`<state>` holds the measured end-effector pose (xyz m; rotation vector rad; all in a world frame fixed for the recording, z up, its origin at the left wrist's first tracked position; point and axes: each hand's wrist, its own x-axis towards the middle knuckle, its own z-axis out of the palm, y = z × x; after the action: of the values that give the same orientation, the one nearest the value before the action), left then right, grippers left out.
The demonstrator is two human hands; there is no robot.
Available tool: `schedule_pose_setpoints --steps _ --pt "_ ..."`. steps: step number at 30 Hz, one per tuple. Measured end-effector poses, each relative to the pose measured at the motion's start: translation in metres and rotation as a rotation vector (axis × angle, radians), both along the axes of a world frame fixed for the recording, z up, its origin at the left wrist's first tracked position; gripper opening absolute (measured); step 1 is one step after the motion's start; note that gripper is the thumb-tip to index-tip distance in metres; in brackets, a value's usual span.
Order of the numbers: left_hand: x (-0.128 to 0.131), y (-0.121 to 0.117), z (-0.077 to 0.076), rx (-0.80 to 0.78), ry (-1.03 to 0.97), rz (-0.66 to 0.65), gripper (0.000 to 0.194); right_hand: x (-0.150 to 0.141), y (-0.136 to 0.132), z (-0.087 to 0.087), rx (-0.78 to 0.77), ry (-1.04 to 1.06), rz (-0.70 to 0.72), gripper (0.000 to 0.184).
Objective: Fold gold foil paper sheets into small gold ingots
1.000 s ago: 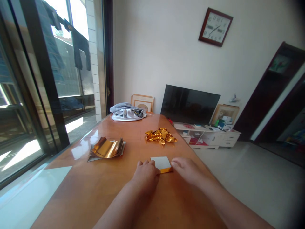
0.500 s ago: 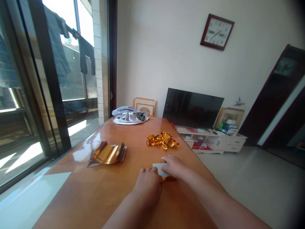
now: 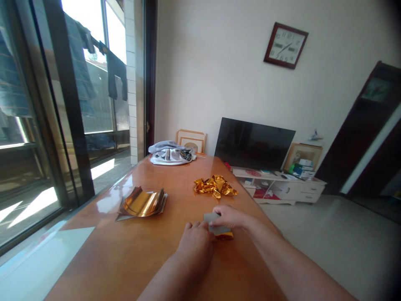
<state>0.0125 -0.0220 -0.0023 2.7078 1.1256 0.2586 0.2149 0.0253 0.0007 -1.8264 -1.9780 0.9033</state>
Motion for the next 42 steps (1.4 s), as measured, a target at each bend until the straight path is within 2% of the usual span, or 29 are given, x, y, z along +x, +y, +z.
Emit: schedule_pose_setpoints --steps 5,11,17,21,24,30,35,39,42 --pt "-0.001 0.000 -0.001 0.025 -0.057 0.007 0.029 0.005 -0.004 0.004 0.013 0.176 -0.081 0.013" --pt "-0.001 0.004 0.000 0.008 -0.119 0.060 0.027 0.005 -0.011 -0.004 0.042 0.412 -0.291 0.014" --pt "-0.002 0.016 -0.011 -0.053 -0.222 0.186 0.026 -0.002 -0.027 -0.016 0.018 0.690 -0.541 0.020" --pt "-0.002 0.021 -0.015 -0.081 -0.255 0.268 0.032 -0.008 -0.039 -0.022 -0.025 0.869 -0.644 0.026" --pt "-0.001 0.022 -0.017 -0.067 -0.240 0.305 0.030 -0.014 -0.049 -0.027 -0.062 0.971 -0.673 0.029" --pt "0.001 0.022 -0.019 0.027 -0.220 0.298 0.021 -0.025 -0.069 -0.029 -0.176 1.185 -0.722 0.033" --pt "0.002 0.023 -0.022 0.012 -0.190 0.257 0.028 -0.025 -0.084 -0.023 -0.183 1.157 -0.658 0.030" --pt "0.003 0.023 -0.021 0.025 -0.178 0.221 0.032 -0.020 -0.095 -0.021 -0.128 1.116 -0.595 0.031" --pt "0.004 0.021 -0.018 0.022 -0.173 0.190 0.034 -0.014 -0.102 -0.019 -0.066 1.084 -0.580 0.049"
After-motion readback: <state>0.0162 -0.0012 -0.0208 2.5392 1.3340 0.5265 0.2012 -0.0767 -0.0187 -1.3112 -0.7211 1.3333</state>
